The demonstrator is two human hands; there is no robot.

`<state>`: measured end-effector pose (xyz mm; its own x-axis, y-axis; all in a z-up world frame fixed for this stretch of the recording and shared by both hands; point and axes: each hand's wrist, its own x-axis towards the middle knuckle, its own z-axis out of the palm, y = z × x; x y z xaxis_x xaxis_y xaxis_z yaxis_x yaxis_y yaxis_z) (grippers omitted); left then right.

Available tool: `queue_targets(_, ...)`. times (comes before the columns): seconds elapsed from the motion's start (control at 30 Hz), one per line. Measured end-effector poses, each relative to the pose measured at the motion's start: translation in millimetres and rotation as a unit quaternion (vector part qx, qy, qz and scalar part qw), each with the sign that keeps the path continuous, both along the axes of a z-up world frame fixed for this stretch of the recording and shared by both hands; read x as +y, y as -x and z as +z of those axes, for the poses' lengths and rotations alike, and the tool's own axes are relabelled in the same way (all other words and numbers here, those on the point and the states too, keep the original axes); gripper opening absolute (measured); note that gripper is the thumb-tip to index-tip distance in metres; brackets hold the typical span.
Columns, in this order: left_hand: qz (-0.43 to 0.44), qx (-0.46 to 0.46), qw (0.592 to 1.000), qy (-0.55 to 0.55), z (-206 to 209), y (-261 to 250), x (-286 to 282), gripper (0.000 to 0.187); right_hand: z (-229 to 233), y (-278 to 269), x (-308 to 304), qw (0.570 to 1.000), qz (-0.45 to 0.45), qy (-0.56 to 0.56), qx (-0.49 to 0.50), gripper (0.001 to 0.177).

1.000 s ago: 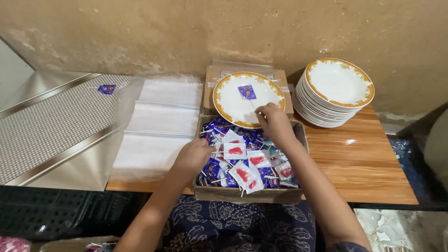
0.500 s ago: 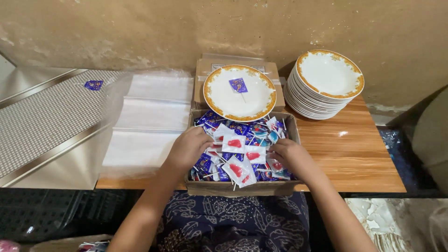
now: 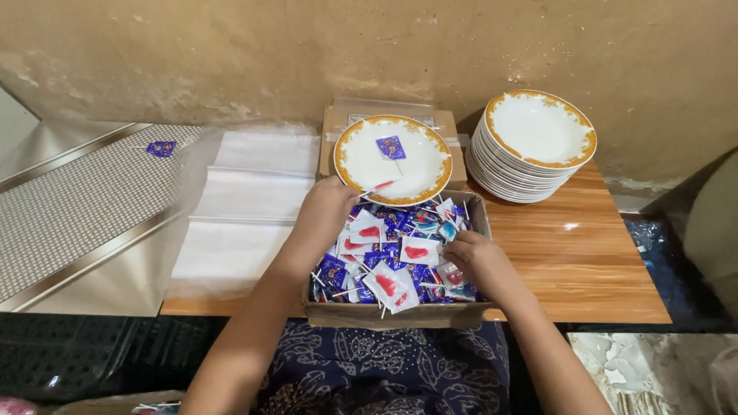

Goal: Arranging small food packets and a ceramic plate inside a cardboard box for packaging.

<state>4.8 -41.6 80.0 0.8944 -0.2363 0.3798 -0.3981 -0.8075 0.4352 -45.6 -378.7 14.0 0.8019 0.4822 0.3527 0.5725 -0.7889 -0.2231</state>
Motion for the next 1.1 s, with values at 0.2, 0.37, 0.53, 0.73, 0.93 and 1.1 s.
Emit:
queue_targets(0.2,-0.023,0.063,0.998,0.02,7.6,-2.7,-18.2,0.018,13.5,7.0,-1.6,0.999,-0.024,-0.027,0.009,0.004)
queue_targets(0.37,-0.019,0.025,0.998,-0.053,-1.2,-11.4,-23.4,0.016,15.3,6.4,-0.5,0.999,-0.024,-0.032,0.013,0.004)
queue_targets(0.53,0.003,-0.084,0.989,-0.124,-13.6,-23.2,-21.2,0.012,19.3,5.8,2.1,0.998,-0.023,-0.047,0.018,0.005)
queue_targets(0.73,0.016,-0.194,0.977,-0.085,-6.8,-33.4,-27.4,0.014,22.0,9.9,4.4,0.997,-0.038,-0.065,0.028,0.005)
queue_targets(0.93,0.033,-0.285,0.952,-0.105,-46.0,-88.0,-38.4,0.011,15.9,11.2,3.4,0.996,-0.037,-0.074,0.033,0.005)
queue_targets(1.1,0.015,-0.216,0.974,-0.067,-17.0,-76.4,-57.9,0.012,9.1,11.7,-0.3,0.993,-0.059,-0.086,0.051,0.005)
